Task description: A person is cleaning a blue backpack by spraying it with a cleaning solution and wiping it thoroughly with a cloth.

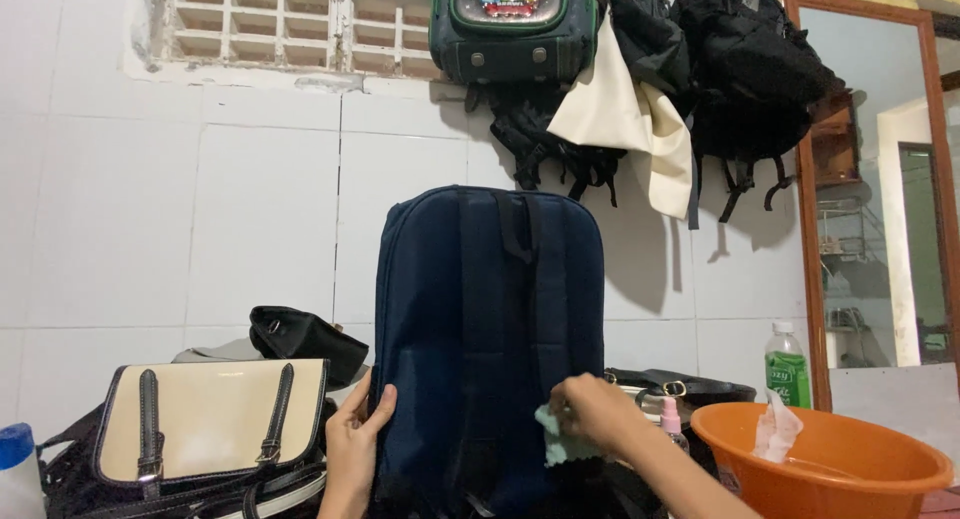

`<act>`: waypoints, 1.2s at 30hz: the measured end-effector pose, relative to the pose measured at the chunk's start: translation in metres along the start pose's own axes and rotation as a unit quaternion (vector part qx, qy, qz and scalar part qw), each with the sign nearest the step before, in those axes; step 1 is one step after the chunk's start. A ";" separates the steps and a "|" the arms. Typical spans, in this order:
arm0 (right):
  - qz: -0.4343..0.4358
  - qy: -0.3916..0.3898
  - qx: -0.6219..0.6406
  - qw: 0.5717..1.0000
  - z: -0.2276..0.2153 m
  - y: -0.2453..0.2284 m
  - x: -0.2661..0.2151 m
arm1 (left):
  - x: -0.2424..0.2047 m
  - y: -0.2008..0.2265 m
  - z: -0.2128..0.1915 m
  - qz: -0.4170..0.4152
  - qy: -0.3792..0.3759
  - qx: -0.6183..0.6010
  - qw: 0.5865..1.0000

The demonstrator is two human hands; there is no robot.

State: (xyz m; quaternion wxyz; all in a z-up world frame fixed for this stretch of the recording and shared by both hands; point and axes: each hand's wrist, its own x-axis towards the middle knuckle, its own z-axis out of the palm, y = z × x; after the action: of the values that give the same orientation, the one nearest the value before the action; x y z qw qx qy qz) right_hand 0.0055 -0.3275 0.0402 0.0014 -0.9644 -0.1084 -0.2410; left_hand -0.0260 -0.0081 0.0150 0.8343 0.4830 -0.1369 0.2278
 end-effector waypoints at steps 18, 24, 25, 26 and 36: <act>0.099 0.423 0.164 0.886 -0.215 -0.005 -0.001 | 0.021 -0.031 -0.013 0.153 0.046 0.361 0.919; 0.085 0.389 0.124 0.909 -0.260 -0.033 -0.013 | 0.055 -0.059 -0.027 0.113 0.013 0.260 0.959; 0.083 0.393 0.122 0.908 -0.262 -0.033 -0.010 | 0.059 -0.056 -0.027 0.117 0.013 0.258 0.959; 0.069 0.406 0.097 0.906 -0.263 -0.032 -0.007 | 0.061 -0.054 -0.027 0.078 -0.016 0.218 0.973; 0.054 0.374 -0.094 0.921 -0.225 -0.017 0.018 | 0.086 -0.079 -0.035 0.047 -0.105 0.047 0.992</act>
State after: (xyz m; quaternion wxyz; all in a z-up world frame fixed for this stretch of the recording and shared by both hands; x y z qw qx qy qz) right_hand -0.0870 -0.3197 0.2470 -0.0360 -0.8040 -0.0241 -0.5930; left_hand 0.0886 0.0094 -0.0222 0.7798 0.5360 -0.2358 0.2213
